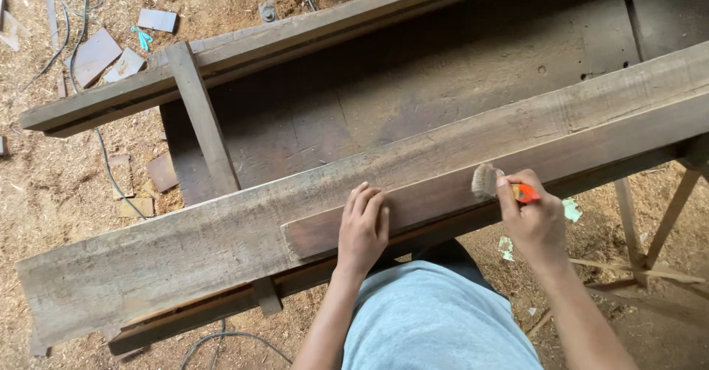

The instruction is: The person applies a liquid finish to a narrow strip of wood using a small brush, working along the entire length of the piece.

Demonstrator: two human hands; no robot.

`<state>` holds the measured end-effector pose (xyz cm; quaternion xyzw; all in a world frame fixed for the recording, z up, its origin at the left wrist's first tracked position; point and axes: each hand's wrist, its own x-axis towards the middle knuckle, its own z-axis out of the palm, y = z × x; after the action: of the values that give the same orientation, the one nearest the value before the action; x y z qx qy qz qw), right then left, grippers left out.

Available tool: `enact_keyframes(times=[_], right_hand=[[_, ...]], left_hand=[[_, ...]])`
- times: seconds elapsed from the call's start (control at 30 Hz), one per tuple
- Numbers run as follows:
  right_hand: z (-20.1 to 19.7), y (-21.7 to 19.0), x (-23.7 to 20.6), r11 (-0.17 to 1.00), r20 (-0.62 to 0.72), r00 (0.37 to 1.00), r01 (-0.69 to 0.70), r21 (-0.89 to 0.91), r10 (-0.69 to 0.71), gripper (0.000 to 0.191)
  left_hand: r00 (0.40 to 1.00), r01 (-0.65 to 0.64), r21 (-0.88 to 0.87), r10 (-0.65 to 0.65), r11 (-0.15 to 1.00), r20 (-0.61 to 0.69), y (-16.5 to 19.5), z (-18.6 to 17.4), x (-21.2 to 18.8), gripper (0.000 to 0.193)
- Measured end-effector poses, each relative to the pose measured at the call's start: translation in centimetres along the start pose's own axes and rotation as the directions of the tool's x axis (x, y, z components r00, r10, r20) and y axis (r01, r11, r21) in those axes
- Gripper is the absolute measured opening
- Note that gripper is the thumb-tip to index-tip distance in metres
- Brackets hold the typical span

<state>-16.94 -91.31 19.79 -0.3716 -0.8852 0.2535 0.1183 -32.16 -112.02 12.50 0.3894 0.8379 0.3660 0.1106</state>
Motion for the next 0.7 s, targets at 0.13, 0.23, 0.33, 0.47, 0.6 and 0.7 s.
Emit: enact_keyframes(times=[0.13, 0.23, 0.33, 0.47, 0.6, 0.7], right_hand=[[1.9, -1.4, -1.7, 0.919, 0.040, 0.935, 0.339, 0.200, -0.354, 0.017], [1.6, -1.3, -2.7, 0.806, 0.003, 0.870, 0.455, 0.379, -0.493, 0.015], [1.1, 0.4, -3.0, 0.935, 0.088, 0.962, 0.227, 0.272, -0.259, 0.014], [0.9, 2.6, -4.3, 0.996, 0.060, 0.994, 0.092, -0.021, -0.091, 0.015], [0.8, 3.6, -5.9, 0.892, 0.079, 0.915, 0.363, 0.268, -0.396, 0.015], [-0.1, 5.2, -6.1, 0.950, -0.014, 0.974, 0.225, 0.216, -0.228, 0.015]], left_hand=[[0.995, -0.075, -0.051, 0.078, 0.996, 0.058, 1.6, 1.0, 1.3, 0.043], [0.993, -0.090, -0.044, 0.093, 0.995, 0.072, 2.1, 1.1, 1.6, 0.048], [0.997, -0.073, -0.040, 0.074, 0.997, 0.033, 2.2, 1.4, 1.3, 0.038], [0.996, -0.090, -0.043, 0.091, 0.995, 0.024, 2.3, 2.8, 0.9, 0.033], [0.990, -0.129, -0.040, 0.131, 0.991, 0.051, 3.2, 3.9, 1.9, 0.033], [0.987, -0.144, -0.107, 0.151, 0.984, 0.060, 4.7, 4.2, 3.0, 0.035]])
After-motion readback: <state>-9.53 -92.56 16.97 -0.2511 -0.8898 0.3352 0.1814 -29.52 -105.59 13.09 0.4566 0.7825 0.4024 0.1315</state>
